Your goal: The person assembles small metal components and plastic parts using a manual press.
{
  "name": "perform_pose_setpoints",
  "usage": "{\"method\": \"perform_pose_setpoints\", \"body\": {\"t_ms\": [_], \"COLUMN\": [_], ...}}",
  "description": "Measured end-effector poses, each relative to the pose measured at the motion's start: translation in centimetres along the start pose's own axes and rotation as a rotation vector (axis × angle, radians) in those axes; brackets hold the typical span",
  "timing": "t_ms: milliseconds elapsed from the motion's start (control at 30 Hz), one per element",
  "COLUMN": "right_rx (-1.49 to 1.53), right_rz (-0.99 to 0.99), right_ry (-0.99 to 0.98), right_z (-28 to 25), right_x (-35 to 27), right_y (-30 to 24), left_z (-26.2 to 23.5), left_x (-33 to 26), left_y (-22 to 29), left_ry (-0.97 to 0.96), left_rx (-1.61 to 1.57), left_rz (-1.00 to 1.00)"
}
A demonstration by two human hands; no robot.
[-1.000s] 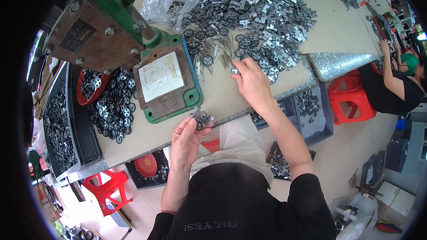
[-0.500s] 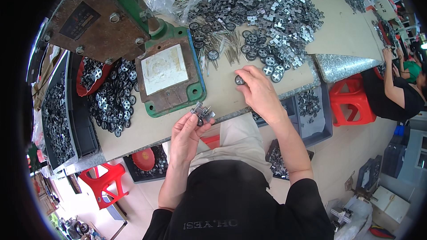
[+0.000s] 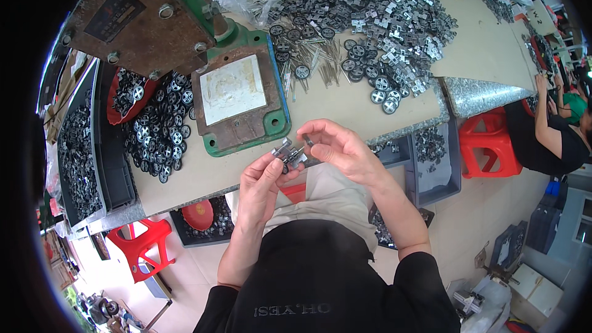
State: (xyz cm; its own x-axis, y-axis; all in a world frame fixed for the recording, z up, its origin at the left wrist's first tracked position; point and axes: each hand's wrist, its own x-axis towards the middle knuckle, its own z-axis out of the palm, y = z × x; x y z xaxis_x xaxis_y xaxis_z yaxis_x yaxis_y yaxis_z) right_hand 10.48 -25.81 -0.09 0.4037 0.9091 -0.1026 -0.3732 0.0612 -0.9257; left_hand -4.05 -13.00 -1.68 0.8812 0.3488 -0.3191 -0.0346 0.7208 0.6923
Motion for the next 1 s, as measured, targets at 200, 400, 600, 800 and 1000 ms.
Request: {"method": "perform_pose_setpoints", "body": {"t_ms": [200,400,600,800,1000], "right_rx": [0.085,0.059,-0.147,-0.016,-0.441], "right_rz": [0.025,0.035,0.082,0.029,-0.102], "right_ry": [-0.029,-0.031,0.005,0.188,0.253], "right_z": [-0.1,-0.1,-0.3,1.7,2.4], "right_x": [0.0,0.1,0.0,0.2,-0.1], "right_y": [0.5,0.6,0.2,0.6,0.7], "left_z": [-0.1,-0.3,-0.1,0.3,-0.3], "left_x": [-0.1,-0.2,-0.4,0.2,0.0], "left_y": [-0.1,-0.1,-0.5,-0.4,-1.0], "left_ry": [-0.004,0.001,0.068,0.008,-0.046], "left_rx": [-0.004,0.016,0.183,0.015,-0.093], "left_rz": [0.007,0.016,0.097,0.098,0.128]}}
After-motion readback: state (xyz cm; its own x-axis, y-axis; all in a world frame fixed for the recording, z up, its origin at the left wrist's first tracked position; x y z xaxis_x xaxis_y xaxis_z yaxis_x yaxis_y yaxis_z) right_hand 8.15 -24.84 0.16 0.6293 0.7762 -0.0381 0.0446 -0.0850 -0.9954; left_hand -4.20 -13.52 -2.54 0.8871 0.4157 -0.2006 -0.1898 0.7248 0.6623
